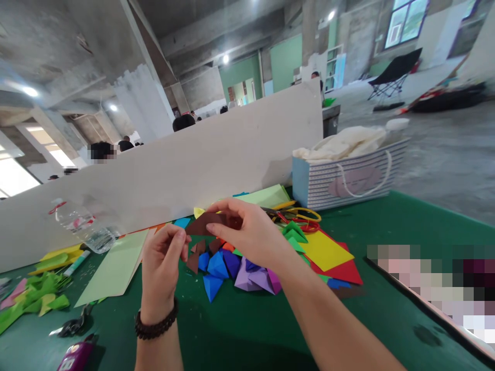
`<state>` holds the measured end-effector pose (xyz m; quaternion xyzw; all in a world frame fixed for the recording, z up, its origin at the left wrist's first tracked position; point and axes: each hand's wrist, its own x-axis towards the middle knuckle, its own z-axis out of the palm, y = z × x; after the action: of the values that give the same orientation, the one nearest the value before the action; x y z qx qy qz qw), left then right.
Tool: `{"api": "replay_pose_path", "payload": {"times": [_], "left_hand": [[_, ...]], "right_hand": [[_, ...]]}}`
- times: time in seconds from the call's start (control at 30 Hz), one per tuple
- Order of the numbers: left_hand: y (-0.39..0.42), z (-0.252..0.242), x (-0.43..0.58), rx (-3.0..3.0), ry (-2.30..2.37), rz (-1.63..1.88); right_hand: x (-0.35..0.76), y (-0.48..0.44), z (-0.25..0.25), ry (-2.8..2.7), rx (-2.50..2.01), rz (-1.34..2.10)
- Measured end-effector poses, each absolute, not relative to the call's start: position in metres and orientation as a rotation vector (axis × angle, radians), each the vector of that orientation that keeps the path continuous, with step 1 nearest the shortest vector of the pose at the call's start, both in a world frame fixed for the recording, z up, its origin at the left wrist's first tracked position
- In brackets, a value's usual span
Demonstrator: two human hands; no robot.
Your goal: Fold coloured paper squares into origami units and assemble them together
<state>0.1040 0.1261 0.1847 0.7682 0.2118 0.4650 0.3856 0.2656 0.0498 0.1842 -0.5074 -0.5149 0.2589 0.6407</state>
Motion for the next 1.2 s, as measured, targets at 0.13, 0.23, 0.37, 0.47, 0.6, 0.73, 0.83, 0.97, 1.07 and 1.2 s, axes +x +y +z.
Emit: {"api": "replay_pose_path", "payload": {"times": [0.13, 0.23, 0.37, 0.47, 0.6, 0.73, 0.83, 0.97, 1.07, 1.2], "left_hand": [[0.121, 0.182, 0.104, 1.815, 0.483, 1.274], [0.122, 0.183, 0.107, 1.594, 0.44, 1.234], [0.124, 0.184, 0.116, 1.503, 0.366, 1.109], [0.122, 0.178, 0.123, 1.581, 0.36, 1.039], [0.119, 0.169, 0.133, 1.654, 0.402, 1.037], [0.124, 0.169, 0.13, 1.631, 0.448, 1.088], [0.127, 0.174, 0.122, 1.704, 0.425, 1.08], [0.126, 0.179, 0.114, 1.829, 0.412, 1.021], [0.123, 0.178, 0.113, 1.869, 0.431, 1.017], [0.12, 0.176, 0.115, 1.975, 0.463, 1.055]], "right_hand": [[0.261, 0.048, 0.187, -1.196, -1.12, 0.673], [0.259, 0.047, 0.188, -1.234, -1.1, 0.73], [0.261, 0.049, 0.186, -1.185, -1.065, 0.706], [0.263, 0.05, 0.182, -1.148, -1.089, 0.628], [0.265, 0.05, 0.177, -1.17, -1.198, 0.58], [0.263, 0.045, 0.174, -1.313, -1.289, 0.43], [0.26, 0.042, 0.172, -1.457, -1.357, 0.278], [0.256, 0.045, 0.166, -1.384, -1.398, 0.125], [0.255, 0.051, 0.163, -1.238, -1.419, 0.047], [0.252, 0.054, 0.164, -1.117, -1.386, 0.044]]}}
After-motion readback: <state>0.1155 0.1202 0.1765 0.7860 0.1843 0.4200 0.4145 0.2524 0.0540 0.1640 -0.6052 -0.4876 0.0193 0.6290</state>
